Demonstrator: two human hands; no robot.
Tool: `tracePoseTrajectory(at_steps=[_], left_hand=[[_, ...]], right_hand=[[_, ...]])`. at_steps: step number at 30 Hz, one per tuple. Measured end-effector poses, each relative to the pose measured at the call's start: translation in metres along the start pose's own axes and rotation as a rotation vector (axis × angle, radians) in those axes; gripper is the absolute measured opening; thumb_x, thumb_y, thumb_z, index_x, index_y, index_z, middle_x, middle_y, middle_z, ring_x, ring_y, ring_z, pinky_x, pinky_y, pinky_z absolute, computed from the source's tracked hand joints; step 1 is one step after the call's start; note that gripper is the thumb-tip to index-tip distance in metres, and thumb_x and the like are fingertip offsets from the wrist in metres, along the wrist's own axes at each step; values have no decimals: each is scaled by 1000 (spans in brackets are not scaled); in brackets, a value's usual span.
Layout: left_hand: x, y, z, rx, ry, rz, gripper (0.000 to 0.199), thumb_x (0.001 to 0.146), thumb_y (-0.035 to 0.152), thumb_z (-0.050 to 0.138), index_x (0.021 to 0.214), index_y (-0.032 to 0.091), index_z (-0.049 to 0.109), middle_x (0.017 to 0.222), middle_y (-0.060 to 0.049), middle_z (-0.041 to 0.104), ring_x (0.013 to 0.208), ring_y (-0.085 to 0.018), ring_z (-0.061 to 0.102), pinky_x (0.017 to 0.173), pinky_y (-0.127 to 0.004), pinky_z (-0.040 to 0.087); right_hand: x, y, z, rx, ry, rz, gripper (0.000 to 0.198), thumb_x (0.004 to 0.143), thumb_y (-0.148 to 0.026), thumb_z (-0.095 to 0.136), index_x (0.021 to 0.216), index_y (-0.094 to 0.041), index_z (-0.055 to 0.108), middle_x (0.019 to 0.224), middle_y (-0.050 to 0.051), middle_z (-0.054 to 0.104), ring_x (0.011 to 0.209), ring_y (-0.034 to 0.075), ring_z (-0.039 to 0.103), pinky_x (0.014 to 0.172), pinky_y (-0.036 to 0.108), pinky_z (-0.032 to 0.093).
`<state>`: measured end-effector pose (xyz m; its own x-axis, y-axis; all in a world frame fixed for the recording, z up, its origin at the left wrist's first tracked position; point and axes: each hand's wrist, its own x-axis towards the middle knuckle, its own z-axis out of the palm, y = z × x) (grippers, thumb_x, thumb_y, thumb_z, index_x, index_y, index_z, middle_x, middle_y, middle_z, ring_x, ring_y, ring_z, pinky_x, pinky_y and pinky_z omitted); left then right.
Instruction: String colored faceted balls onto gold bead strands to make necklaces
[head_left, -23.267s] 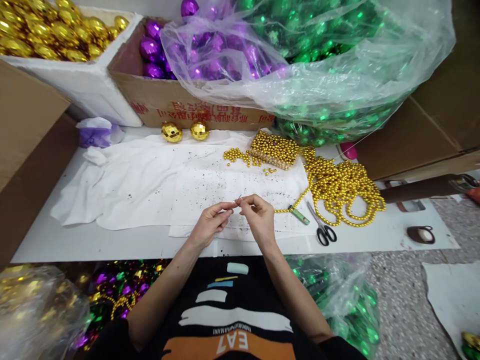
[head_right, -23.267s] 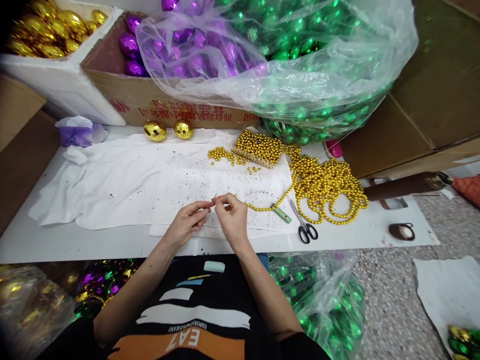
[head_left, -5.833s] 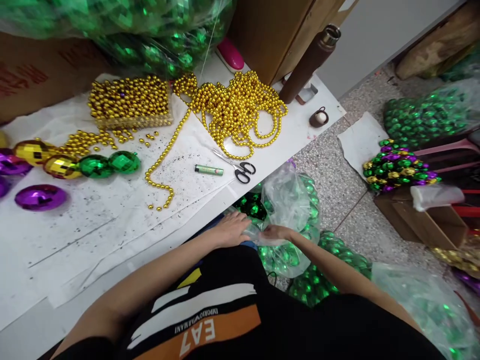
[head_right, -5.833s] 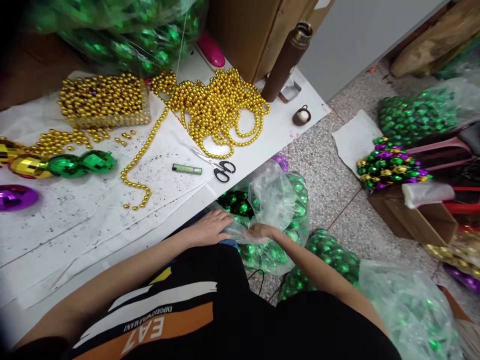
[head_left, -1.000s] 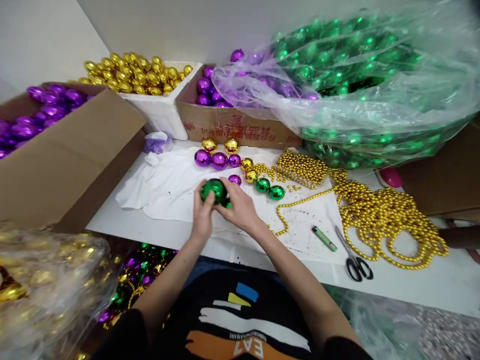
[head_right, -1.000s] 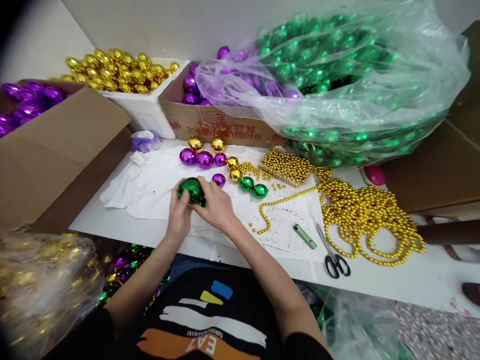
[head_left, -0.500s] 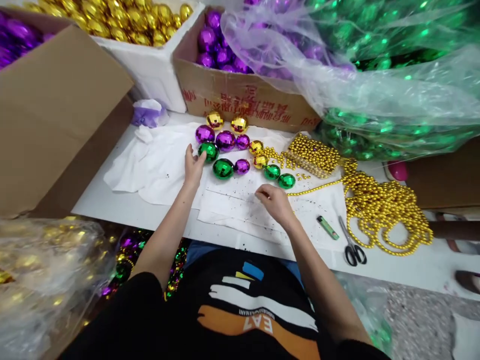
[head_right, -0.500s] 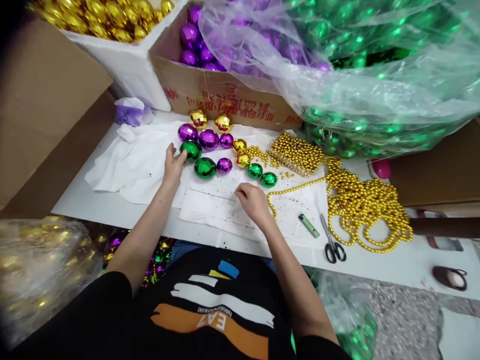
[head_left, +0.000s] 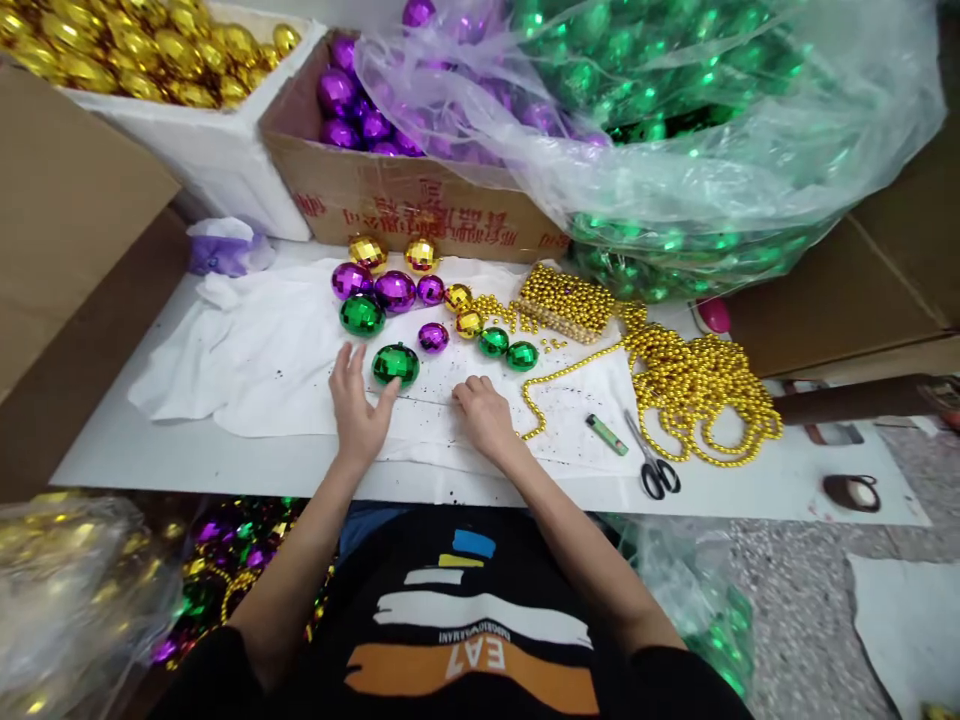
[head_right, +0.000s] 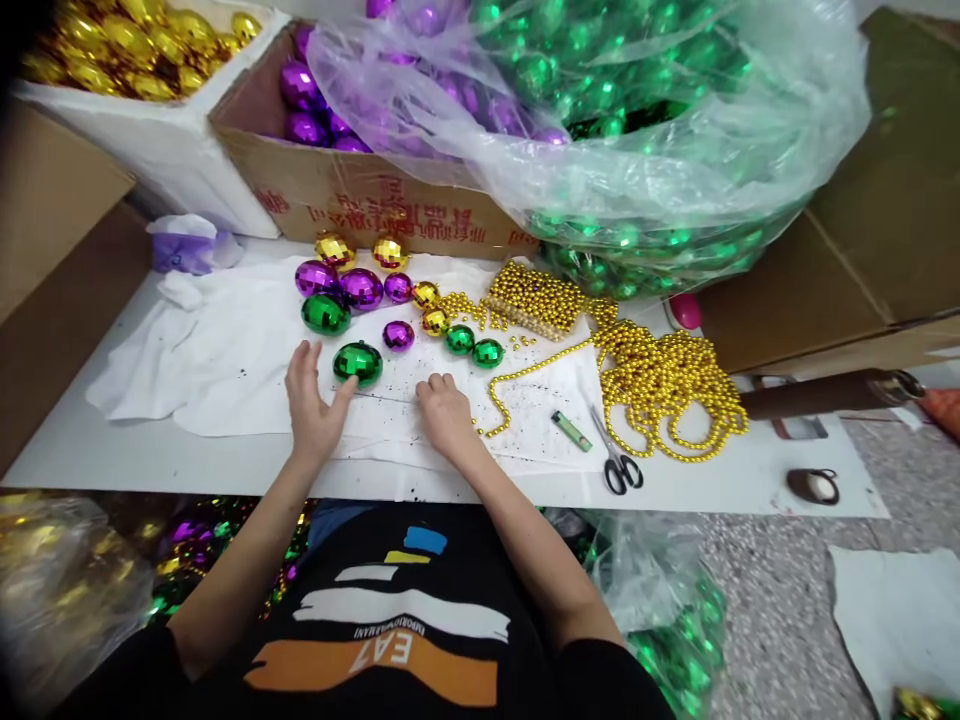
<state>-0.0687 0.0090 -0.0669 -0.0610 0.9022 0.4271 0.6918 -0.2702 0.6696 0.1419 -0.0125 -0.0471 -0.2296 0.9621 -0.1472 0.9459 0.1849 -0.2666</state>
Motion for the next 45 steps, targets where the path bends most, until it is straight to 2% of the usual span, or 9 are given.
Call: tracePoseTrajectory(at_steps=[5,12,20,25,28,31,35,40,45], left_hand=[[14,4,18,114,-152,183,68,85,54,63,143,20,47,155,-20,33,145,-37,30,118,-55,29],[39,-6,11,76,-102,62,69,84,48,66,144,20,46,156,-17,34,145,-37,29,121,-54,23],[-4,41,-16,-18,6,72,43,90,37,61,131,23,59,146,-13,48,140,-29,41,118,-48,32],[-18,68,-27,-150,24,66,32,92,30,58,122,23,64,131,-10,60,123,-25,57,94,-38,54],[-11,86,-25,-273,-27,72,23,92,28,60,111,21,68,116,-7,67,106,-20,64,84,-32,56],[3,111,-21,-453,-158,31,19,92,29,61,105,20,71,106,-5,70,91,-16,66,79,-30,57],[23,164,-22,-775,-340,-10,22,93,36,60,107,23,72,103,-4,71,85,-16,69,78,-32,59],[24,211,-23,-937,-385,-9,33,90,47,63,114,26,72,111,-4,72,108,-24,67,91,-41,59],[9,184,-21,-914,-334,-44,27,93,45,58,91,27,77,107,-4,74,111,-25,66,103,-47,53]], right_hand=[[7,-4,-1,-61,-32,-38,25,92,-7,44,107,-14,63,109,13,61,108,26,48,79,32,47],[7,-17,-4,-80,-62,-100,28,88,-3,45,107,-8,64,109,18,62,110,29,50,82,37,46],[-8,-1,-32,-7,-4,-29,24,87,-3,46,99,-12,65,106,16,66,108,27,55,78,35,45],[-54,48,-73,765,259,167,12,91,-25,56,82,-19,61,88,5,71,82,17,63,68,29,46],[-85,69,-117,1303,401,168,18,87,-39,64,81,-22,58,71,0,66,51,9,49,44,22,29],[-106,71,-171,1501,496,105,21,80,-39,72,79,-24,58,51,-9,46,40,4,23,39,20,13],[-112,45,-217,1489,523,-33,17,81,-36,72,79,-24,59,48,-11,36,40,4,19,39,17,13],[-98,-3,-184,1388,387,-105,21,89,-39,64,79,-21,60,55,-7,52,45,5,37,45,19,30],[-95,-20,-118,1349,372,-33,21,92,-39,60,85,-20,63,63,-4,57,61,10,51,60,23,40]])
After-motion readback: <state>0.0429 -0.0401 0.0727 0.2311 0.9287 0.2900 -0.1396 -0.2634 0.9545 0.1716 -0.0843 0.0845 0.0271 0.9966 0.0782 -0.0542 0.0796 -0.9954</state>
